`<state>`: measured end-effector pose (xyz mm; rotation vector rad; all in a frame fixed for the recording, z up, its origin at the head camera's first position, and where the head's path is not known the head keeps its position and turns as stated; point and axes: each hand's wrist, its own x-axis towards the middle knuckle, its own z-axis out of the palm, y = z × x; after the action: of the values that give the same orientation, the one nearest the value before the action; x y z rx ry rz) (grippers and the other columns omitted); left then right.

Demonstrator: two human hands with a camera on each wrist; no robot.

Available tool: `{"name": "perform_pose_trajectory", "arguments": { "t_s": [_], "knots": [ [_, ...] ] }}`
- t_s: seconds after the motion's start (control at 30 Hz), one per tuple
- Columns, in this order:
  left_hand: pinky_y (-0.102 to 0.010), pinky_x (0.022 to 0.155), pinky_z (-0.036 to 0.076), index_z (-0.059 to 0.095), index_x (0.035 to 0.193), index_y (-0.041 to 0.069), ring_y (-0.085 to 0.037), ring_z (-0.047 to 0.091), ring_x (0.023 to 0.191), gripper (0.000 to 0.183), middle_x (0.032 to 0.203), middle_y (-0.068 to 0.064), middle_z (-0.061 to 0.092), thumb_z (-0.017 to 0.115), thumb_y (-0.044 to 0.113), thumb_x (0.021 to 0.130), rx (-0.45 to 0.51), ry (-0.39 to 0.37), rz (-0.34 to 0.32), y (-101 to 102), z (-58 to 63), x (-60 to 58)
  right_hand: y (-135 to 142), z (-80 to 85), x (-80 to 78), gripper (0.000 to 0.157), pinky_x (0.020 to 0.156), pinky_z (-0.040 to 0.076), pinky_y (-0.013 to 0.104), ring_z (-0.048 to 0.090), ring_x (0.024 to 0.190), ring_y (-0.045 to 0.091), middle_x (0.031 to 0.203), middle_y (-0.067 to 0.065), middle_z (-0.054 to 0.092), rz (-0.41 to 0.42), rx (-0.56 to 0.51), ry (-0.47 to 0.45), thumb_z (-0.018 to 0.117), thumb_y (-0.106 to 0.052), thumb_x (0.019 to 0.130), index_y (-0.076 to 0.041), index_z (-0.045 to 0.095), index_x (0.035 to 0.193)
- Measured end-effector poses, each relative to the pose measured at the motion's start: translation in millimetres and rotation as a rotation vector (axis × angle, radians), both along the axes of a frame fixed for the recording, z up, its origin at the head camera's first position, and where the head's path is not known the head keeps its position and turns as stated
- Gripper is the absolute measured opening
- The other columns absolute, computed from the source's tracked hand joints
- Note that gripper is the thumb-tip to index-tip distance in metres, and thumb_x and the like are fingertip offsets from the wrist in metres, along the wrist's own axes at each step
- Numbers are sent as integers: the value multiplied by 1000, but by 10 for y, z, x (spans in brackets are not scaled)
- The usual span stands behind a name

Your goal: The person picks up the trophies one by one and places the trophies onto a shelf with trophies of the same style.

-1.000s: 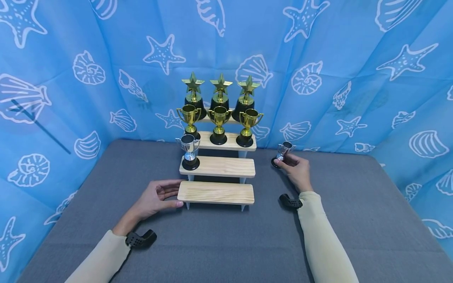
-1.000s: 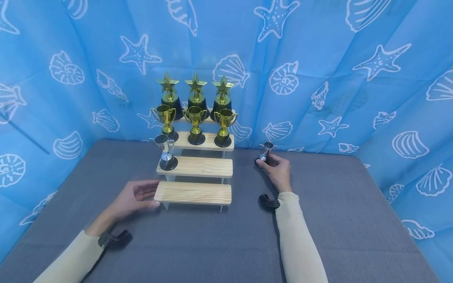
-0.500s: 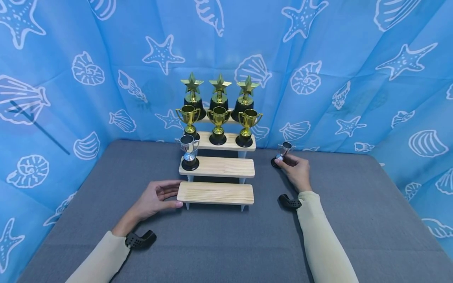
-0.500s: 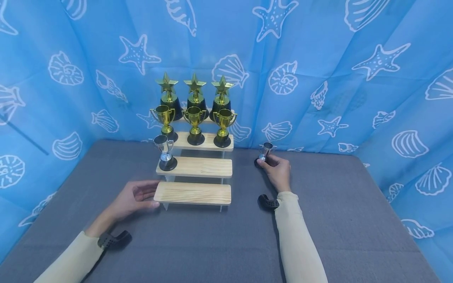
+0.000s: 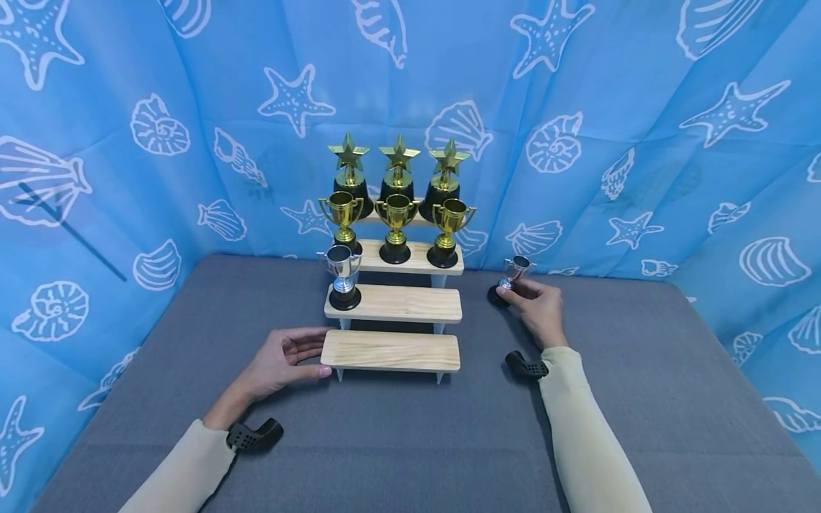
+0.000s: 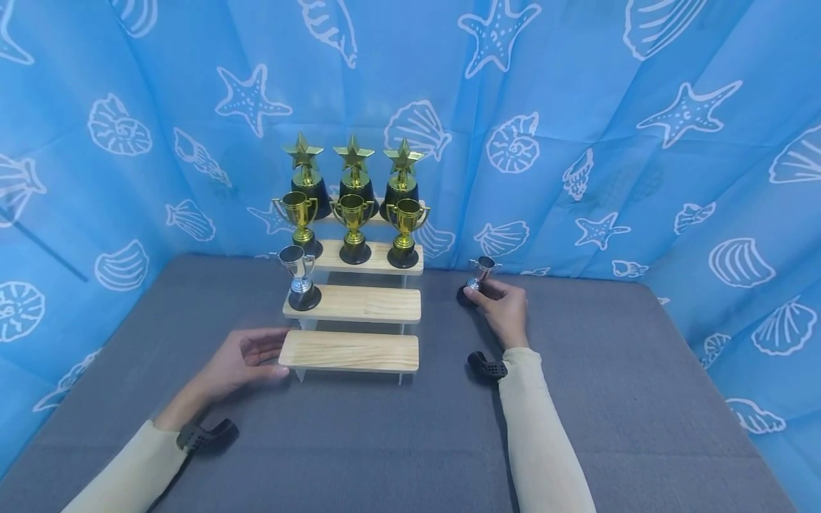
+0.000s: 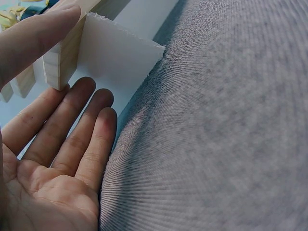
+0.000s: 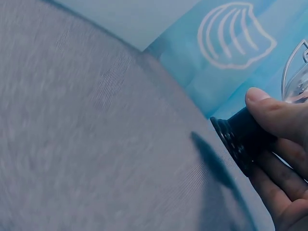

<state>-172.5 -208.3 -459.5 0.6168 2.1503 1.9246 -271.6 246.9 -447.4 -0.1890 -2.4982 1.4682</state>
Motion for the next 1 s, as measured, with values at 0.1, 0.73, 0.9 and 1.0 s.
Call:
{"name": "perform_pose_trajectory", "arguments": {
  "t_s": [0.1,0.73,0.9,1.0],
  "knots": [
    [-30,103,53,50,139,-14,-14,64,118,65,139,-32,54,81,-2,83,-6,-3,3,1,-2,-3,-20,55,7,41,72,52,18,63,96,18,113,16,73,6,-11,17,83,-26,88,-3,74,120],
    [-36,105,52,51,139,-13,-19,63,120,66,139,-31,54,82,-1,82,-33,-11,21,11,13,-3,-136,540,146,45,75,57,20,68,96,20,109,17,74,70,37,116,85,-31,85,-1,75,116],
    [-33,104,52,50,139,-14,-18,63,119,66,139,-32,54,81,-1,82,-25,-15,17,14,13,-1,-181,645,200,43,71,55,16,69,93,22,105,18,75,93,77,153,85,-31,85,-1,76,114],
    [-31,103,53,50,139,-14,-16,63,119,66,139,-32,54,81,-1,82,-18,-16,16,15,10,-2,-207,714,233,41,70,55,16,69,92,23,104,17,75,107,84,183,85,-30,85,0,76,112]
  ]
}}
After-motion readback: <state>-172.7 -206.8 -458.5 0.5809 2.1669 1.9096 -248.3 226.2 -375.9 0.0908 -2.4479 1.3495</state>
